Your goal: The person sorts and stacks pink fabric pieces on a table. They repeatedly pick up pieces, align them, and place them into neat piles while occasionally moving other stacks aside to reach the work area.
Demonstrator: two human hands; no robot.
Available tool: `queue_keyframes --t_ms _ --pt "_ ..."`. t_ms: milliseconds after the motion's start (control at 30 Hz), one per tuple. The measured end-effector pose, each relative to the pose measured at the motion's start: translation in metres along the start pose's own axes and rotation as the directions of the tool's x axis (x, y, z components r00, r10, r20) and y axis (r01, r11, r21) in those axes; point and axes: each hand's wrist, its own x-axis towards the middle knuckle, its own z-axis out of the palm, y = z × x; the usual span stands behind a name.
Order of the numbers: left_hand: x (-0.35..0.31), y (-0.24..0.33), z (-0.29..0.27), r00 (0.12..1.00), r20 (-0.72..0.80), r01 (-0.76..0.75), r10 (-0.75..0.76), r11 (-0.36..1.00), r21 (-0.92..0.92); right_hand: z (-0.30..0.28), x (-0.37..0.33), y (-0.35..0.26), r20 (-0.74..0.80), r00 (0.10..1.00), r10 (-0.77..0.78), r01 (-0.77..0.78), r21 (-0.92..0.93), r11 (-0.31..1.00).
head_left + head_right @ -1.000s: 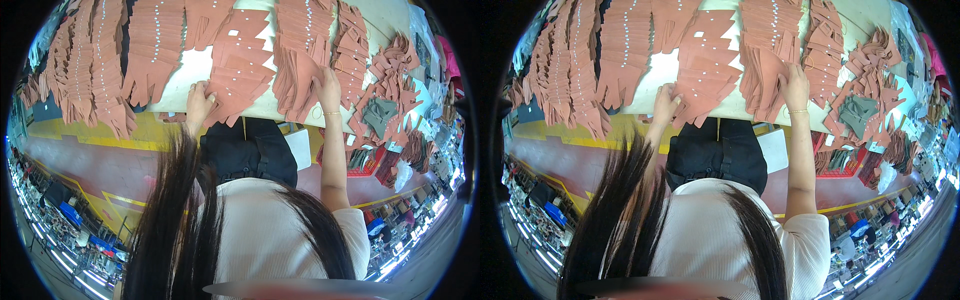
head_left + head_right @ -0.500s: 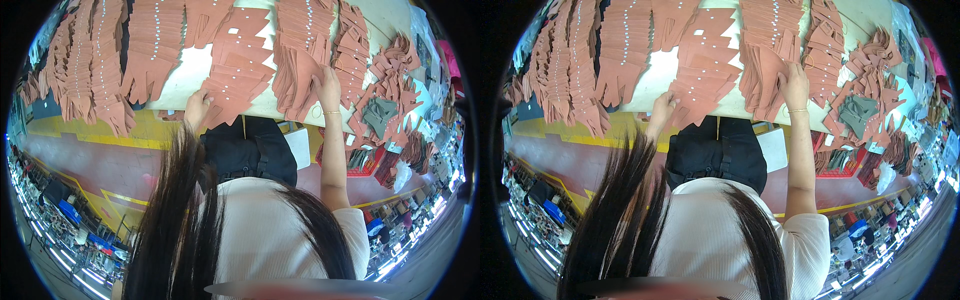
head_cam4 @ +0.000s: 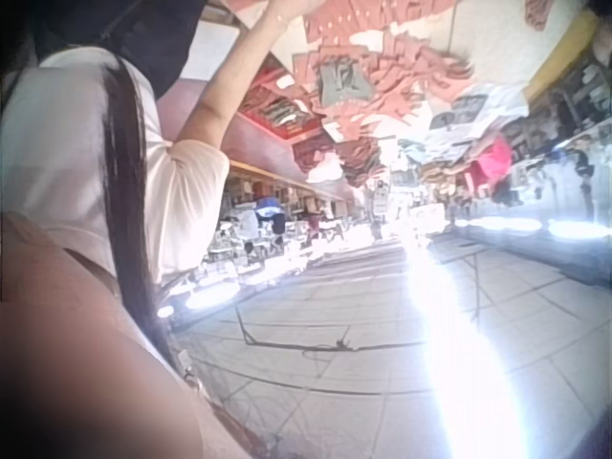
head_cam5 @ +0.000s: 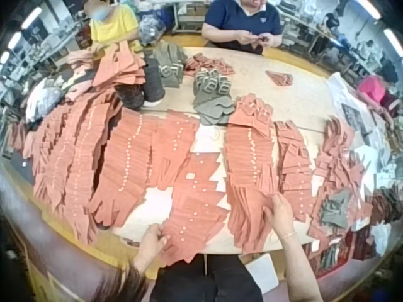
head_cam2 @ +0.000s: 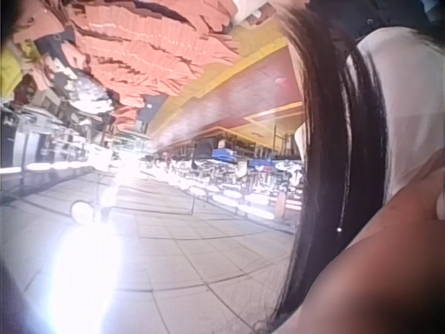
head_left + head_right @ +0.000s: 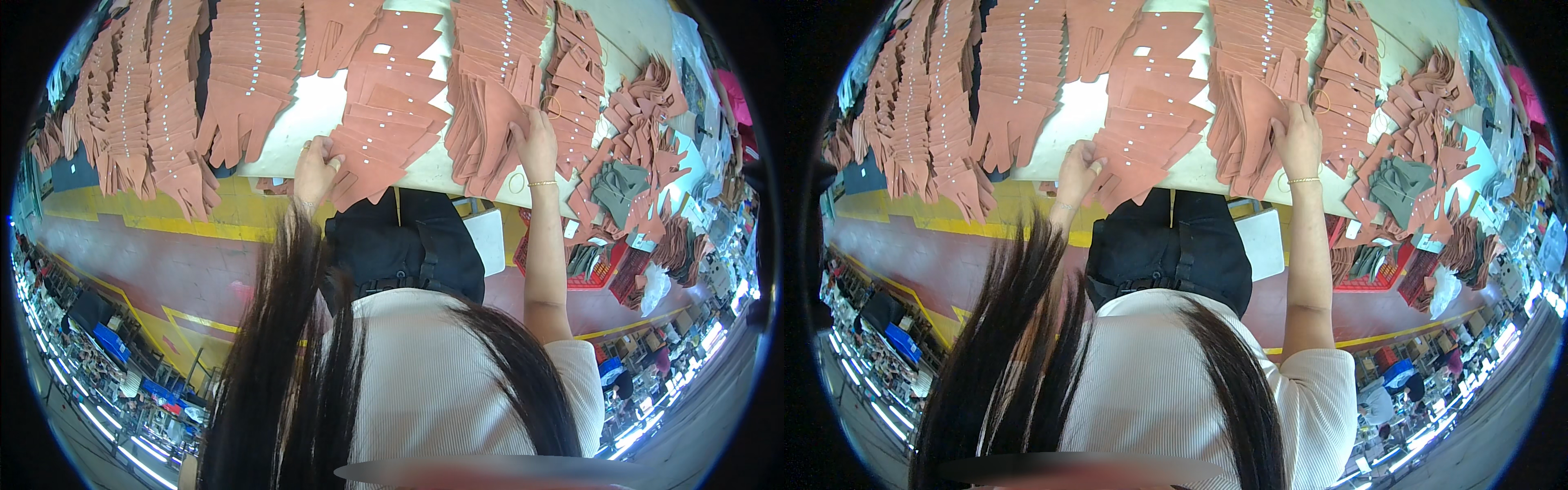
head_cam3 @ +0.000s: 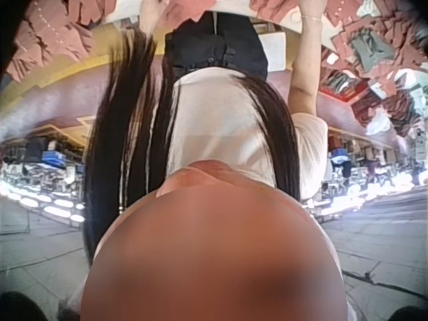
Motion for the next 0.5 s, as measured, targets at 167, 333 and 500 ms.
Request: queue_keyframes --t_ms 167,333,500 --pt "0.004 0.014 -0.002 0.989 -0.098 -0.095 0.109 0.986 0.136 0.002 0.0 0.002 -0.002 1.0 -0.001 0.001 -0.011 1.0" --pt "0.012 0.03 0.004 0.98 0.003 -0.191 0.199 0.933 0.305 0.003 0.0 0.002 0.014 0.999 0.032 -0.032 0.008 0.999" --pt "0.025 0.044 0.015 0.929 -0.045 -0.34 0.368 0.893 0.295 0.002 -0.001 0.001 -0.021 1.0 -0.015 0.015 -0.002 1.0"
